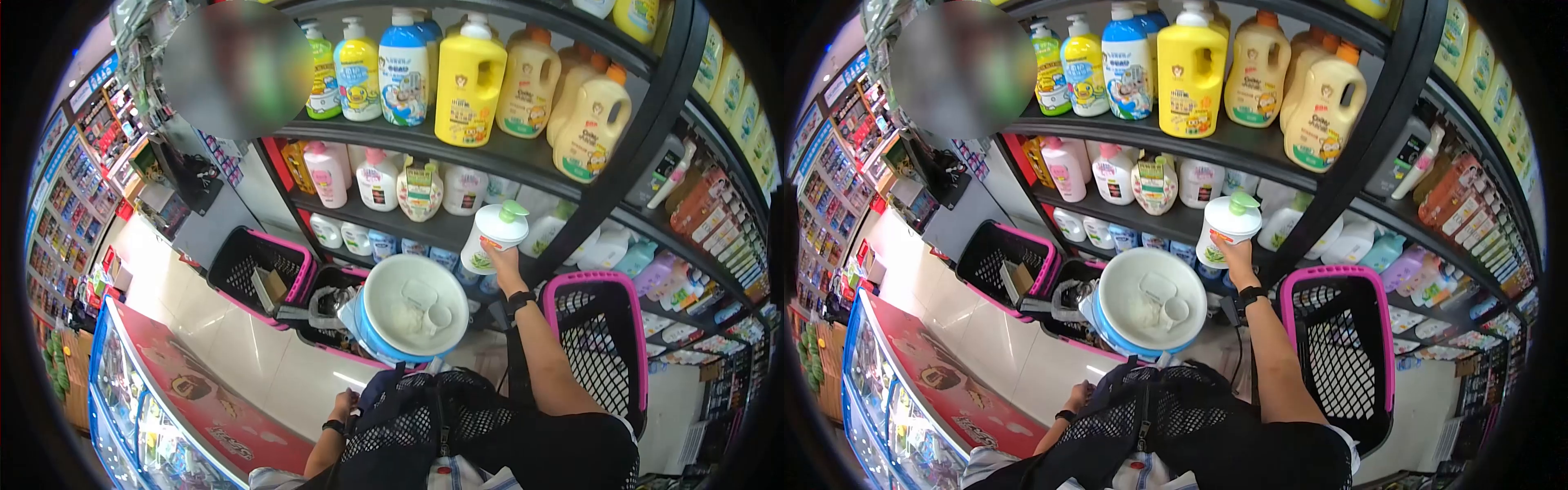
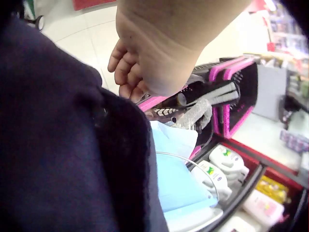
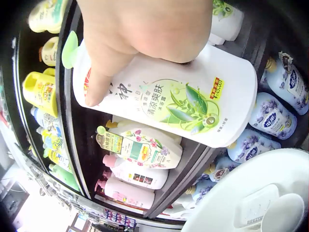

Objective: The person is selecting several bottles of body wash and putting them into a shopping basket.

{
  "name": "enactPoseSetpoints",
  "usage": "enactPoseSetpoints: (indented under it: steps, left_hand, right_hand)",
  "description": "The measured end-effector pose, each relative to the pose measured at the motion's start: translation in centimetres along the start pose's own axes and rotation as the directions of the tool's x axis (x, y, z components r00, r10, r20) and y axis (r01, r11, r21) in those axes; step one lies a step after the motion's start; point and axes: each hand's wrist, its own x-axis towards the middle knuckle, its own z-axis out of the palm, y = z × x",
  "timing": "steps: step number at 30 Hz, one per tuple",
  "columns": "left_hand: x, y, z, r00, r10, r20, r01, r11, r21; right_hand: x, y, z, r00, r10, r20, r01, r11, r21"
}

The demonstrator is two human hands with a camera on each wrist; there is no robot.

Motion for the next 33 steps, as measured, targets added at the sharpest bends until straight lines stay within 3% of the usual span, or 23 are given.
enactPoseSetpoints:
  steps: [2,4,6,7,9,10,11,12,13,14,15,16,18,19,21,23,24,26,27,28,32,33]
  left_hand:
    - [-1.0,0.5,-0.4,0.999,-0.021,-0.030,0.021,0.999,-0.024]
    - [-1.9,1.6,-1.0,0.935,0.353,-0.031,-0.352,0.935,0.040]
    - [-5.4,5.7,-0.7,0.800,0.599,0.005,-0.580,0.772,0.262]
    - [-7.4,8.4,-0.1,0.746,0.666,0.023,-0.646,0.714,0.271]
    - [-10.5,14.0,1.5,0.671,0.734,0.101,-0.721,0.615,0.320]
    - [-12.0,17.0,3.0,0.586,0.794,0.160,-0.794,0.524,0.307]
    - [-12.9,19.6,4.9,0.494,0.842,0.216,-0.857,0.431,0.282]
    - [-13.2,21.4,6.7,0.518,0.791,0.326,-0.850,0.434,0.298]
    - [-15.8,24.1,9.7,0.353,0.843,0.407,-0.926,0.253,0.280]
    - [-16.6,25.4,12.3,0.175,0.829,0.531,-0.984,0.128,0.125]
    - [-18.4,27.0,15.2,0.046,0.756,0.653,-0.999,0.024,0.042]
    - [-20.8,28.3,18.2,-0.070,0.688,0.722,-0.997,-0.023,-0.075]
    - [-24.2,28.4,23.9,-0.192,0.589,0.785,-0.976,-0.035,-0.213]
    - [-25.6,28.0,25.4,-0.203,0.572,0.795,-0.974,-0.034,-0.224]
    - [-27.9,27.2,28.1,-0.072,0.543,0.836,-0.952,0.212,-0.219]
    - [-29.4,26.9,30.8,-0.109,0.483,0.869,-0.945,0.221,-0.242]
    - [-30.1,26.5,32.2,-0.126,0.444,0.887,-0.937,0.240,-0.253]
    - [-31.2,25.4,35.8,-0.153,0.392,0.907,-0.923,0.270,-0.273]
    - [-32.0,24.6,37.5,-0.160,0.373,0.914,-0.916,0.290,-0.279]
    - [-32.7,24.2,39.1,-0.166,0.355,0.920,-0.910,0.304,-0.281]
    - [-31.4,20.8,45.8,-0.225,0.253,0.941,-0.889,0.342,-0.305]
    - [-30.7,20.6,47.3,-0.258,0.137,0.956,-0.906,0.309,-0.289]
  right_hand:
    - [-2.1,-0.1,-0.2,0.998,0.037,0.049,-0.041,0.995,0.087]
    - [-5.1,-1.1,-0.7,0.996,0.083,0.033,-0.085,0.994,0.071]
    - [-8.2,-2.2,-1.4,0.988,0.124,0.093,-0.133,0.986,0.101]
    - [-9.5,-3.0,-1.8,0.987,0.119,0.107,-0.130,0.987,0.096]
    - [-12.3,-5.4,-2.2,0.993,0.095,0.073,-0.104,0.985,0.138]
    - [-13.8,-6.7,-2.4,0.996,0.059,0.066,-0.070,0.981,0.180]
    - [-15.1,-7.7,-3.0,0.992,0.106,0.063,-0.112,0.988,0.107]
    - [-16.3,-8.8,-3.3,0.992,0.122,0.035,-0.124,0.987,0.100]
    - [-17.3,-9.9,-3.3,0.996,0.064,0.056,-0.070,0.991,0.118]
    - [-18.5,-11.1,-3.3,0.997,0.005,0.076,-0.015,0.991,0.136]
    - [-19.6,-12.5,-2.8,1.000,0.000,0.020,-0.002,0.994,0.109]
    - [-20.7,-12.8,-3.2,1.000,0.007,-0.004,-0.007,0.995,0.103]
    - [-22.8,-13.3,-4.1,0.999,-0.018,-0.045,0.021,0.998,0.063]
    - [-23.5,-13.7,-4.6,0.997,-0.023,-0.069,0.027,0.998,0.061]
    - [-24.8,-14.6,-5.9,0.975,-0.081,-0.205,0.102,0.991,0.092]
    - [-26.1,-15.2,-8.2,0.946,-0.117,-0.303,0.153,0.983,0.098]
    - [-27.1,-15.7,-10.6,0.929,-0.191,-0.317,0.151,0.977,-0.147]
    - [-28.6,-16.8,-14.7,0.906,-0.314,-0.283,0.091,0.800,-0.593]
    - [-28.3,-19.4,-14.2,0.864,-0.325,-0.385,0.087,0.849,-0.522]
    - [-28.4,-20.9,-13.7,0.853,-0.174,-0.491,0.042,0.962,-0.269]
    - [-30.2,-17.0,-20.5,0.745,-0.211,-0.632,0.149,0.977,-0.151]
    - [-30.4,-16.0,-22.2,0.750,-0.137,-0.647,0.115,0.990,-0.077]
